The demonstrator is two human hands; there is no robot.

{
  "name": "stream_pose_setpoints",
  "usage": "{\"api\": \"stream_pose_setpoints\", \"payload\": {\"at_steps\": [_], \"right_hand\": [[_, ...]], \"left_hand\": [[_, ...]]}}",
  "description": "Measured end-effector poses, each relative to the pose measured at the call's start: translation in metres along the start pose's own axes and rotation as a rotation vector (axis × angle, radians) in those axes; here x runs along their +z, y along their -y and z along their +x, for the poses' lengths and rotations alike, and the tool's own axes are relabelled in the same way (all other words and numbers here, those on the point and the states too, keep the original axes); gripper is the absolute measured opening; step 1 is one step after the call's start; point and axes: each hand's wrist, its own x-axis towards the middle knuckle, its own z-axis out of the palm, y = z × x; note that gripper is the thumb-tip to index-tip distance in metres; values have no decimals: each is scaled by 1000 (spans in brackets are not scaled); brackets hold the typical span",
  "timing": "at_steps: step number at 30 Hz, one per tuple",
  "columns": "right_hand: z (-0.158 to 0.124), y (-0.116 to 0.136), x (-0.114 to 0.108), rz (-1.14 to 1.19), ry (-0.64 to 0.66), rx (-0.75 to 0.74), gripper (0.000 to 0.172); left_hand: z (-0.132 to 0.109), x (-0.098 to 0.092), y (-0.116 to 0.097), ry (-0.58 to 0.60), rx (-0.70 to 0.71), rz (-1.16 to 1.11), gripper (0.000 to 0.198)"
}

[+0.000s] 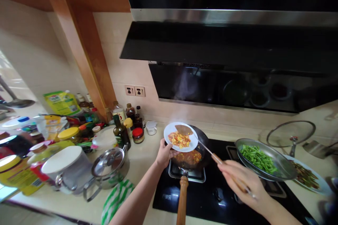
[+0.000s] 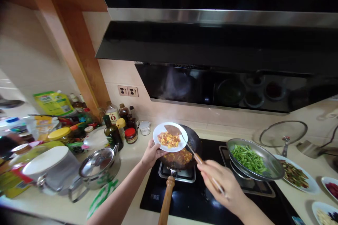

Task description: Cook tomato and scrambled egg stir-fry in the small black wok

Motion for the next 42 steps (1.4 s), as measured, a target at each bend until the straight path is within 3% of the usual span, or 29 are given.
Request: {"api": "stream_pose_setpoints", "payload": {"at_steps": [4, 7, 13, 15, 17, 20, 24, 27, 29, 35, 42], "right_hand": [[6, -15, -17, 157, -207, 364, 19], [18, -38, -14, 267, -278, 671, 22], [96, -95, -4, 215, 30, 1014, 9], [118, -112, -3, 260, 37, 1134, 7], [119, -123, 6, 320, -27, 1234, 8], [80, -122, 39, 401, -198, 1285, 8], [8, -103, 100, 583, -471, 1308, 30], [-15, -95, 126, 685, -614, 1311, 38], [-17, -95, 126, 730, -670, 1306, 40], [-23, -96, 94, 776, -766, 1285, 40], [-29, -97, 83, 765, -812, 1311, 38]], "left_hand": [[-8, -21, -1, -27, 2, -20, 46], [-22, -48, -5, -46, 19, -40, 47], [-62, -116, -18, -126, 70, -47, 49], [-75, -134, -22, -149, 92, -35, 50], [-87, -148, -25, -182, 95, -30, 54], [-100, -159, -29, -233, 76, -36, 59], [-104, -161, -32, -242, 61, -50, 62], [-98, -155, -33, -207, 46, -30, 60], [-91, -150, -34, -185, 41, -9, 58], [-77, -130, -33, -136, 14, 35, 54], [-65, -111, -29, -100, -19, 76, 50]]}}
